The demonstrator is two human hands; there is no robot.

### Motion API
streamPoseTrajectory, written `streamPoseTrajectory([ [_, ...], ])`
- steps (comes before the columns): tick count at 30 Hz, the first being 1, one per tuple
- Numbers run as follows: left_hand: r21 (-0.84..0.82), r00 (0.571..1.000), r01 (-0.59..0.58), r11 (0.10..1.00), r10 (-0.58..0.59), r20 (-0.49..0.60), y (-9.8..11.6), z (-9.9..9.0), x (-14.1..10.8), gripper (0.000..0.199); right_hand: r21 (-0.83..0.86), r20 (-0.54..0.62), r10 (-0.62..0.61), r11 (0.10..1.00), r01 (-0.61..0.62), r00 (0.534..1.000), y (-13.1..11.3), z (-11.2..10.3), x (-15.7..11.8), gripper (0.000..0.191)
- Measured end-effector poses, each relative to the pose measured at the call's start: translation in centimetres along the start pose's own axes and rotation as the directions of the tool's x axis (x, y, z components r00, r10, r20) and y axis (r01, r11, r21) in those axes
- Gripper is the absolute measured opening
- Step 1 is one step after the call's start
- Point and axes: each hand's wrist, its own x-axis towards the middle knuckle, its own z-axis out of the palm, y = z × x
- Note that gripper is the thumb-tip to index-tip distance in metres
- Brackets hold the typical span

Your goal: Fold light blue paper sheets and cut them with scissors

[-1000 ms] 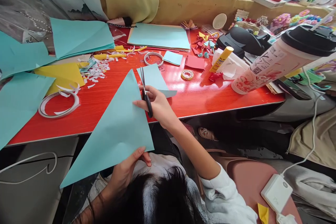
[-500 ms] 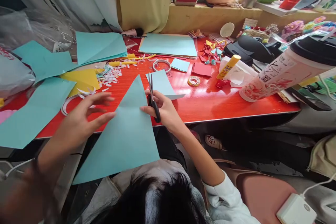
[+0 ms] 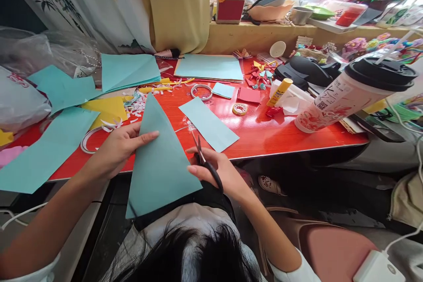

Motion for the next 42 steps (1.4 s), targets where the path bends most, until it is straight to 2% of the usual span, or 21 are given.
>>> streamPoseTrajectory([
  [3, -0.022, 0.996, -0.075, 0.997, 0.073, -0.056, -0.3, 0.4, -0.2, 0.042, 0.018, 0.04, 0.057, 0.998, -0.058, 0.998, 0.3, 0.5, -1.2, 0.048],
  [6, -0.015, 0.985, -0.144, 0.989, 0.142, -0.096, -0.4, 0.7, -0.3, 0.04, 0.08, 0.024, 0.096, 0.992, -0.098, 0.995, 0.6, 0.9, -1.8, 0.043],
  [12, -0.066, 0.975, -0.176, 0.982, 0.165, -0.147, -0.3, 0.4, -0.3, 0.042, 0.112, -0.148, 0.053, 0.993, -0.037, 0.988, 1.3, 1.1, -1.5, 0.03],
  [15, -0.15, 0.99, -0.095, 0.984, 0.078, -0.115, -0.7, 0.2, -0.7, 0.046, 0.189, -0.223, 0.058, 0.982, -0.015, 0.973, 1.9, 1.4, -1.0, 0.029],
  [17, -0.177, 0.998, 0.034, 0.984, -0.042, -0.045, -1.2, 0.2, -1.2, 0.047, 0.224, -0.268, 0.059, 0.975, 0.003, 0.961, 2.3, 1.5, -0.8, 0.031],
  [20, -0.155, 0.976, 0.217, 0.964, -0.211, 0.052, -2.1, 0.2, -1.8, 0.045, 0.235, -0.314, 0.044, 0.971, 0.032, 0.948, 2.7, 1.5, -0.8, 0.033],
  [23, -0.14, 0.968, 0.249, 0.958, -0.249, 0.015, -2.6, 0.0, -2.1, 0.043, 0.244, -0.288, 0.039, 0.969, 0.034, 0.957, 2.6, 1.1, -1.0, 0.033],
  [26, -0.131, 0.977, 0.198, 0.971, -0.206, -0.05, -2.6, -0.4, -1.9, 0.045, 0.243, -0.296, 0.032, 0.969, 0.043, 0.955, 2.5, 0.5, -1.1, 0.034],
  [30, -0.122, 0.982, 0.168, 0.978, -0.177, -0.066, -2.3, -0.6, -1.6, 0.045, 0.214, -0.312, 0.042, 0.977, 0.027, 0.949, 2.6, 0.2, -1.2, 0.036],
  [35, -0.129, 0.983, 0.164, 0.978, -0.173, -0.056, -2.4, -0.3, -1.5, 0.044, 0.217, -0.185, 0.041, 0.976, 0.0, 0.982, 2.7, 0.5, -1.7, 0.035],
  [39, -0.113, 0.985, 0.137, 0.984, -0.148, -0.091, -2.5, -0.4, -1.4, 0.044, 0.13, -0.051, 0.032, 0.991, -0.025, 0.998, 2.4, 0.7, -2.0, 0.026],
  [42, -0.114, 0.985, 0.136, 0.984, -0.147, -0.089, -2.7, -0.4, -1.4, 0.044, 0.108, -0.066, 0.03, 0.994, -0.023, 0.997, 2.3, 1.0, -1.9, 0.03],
])
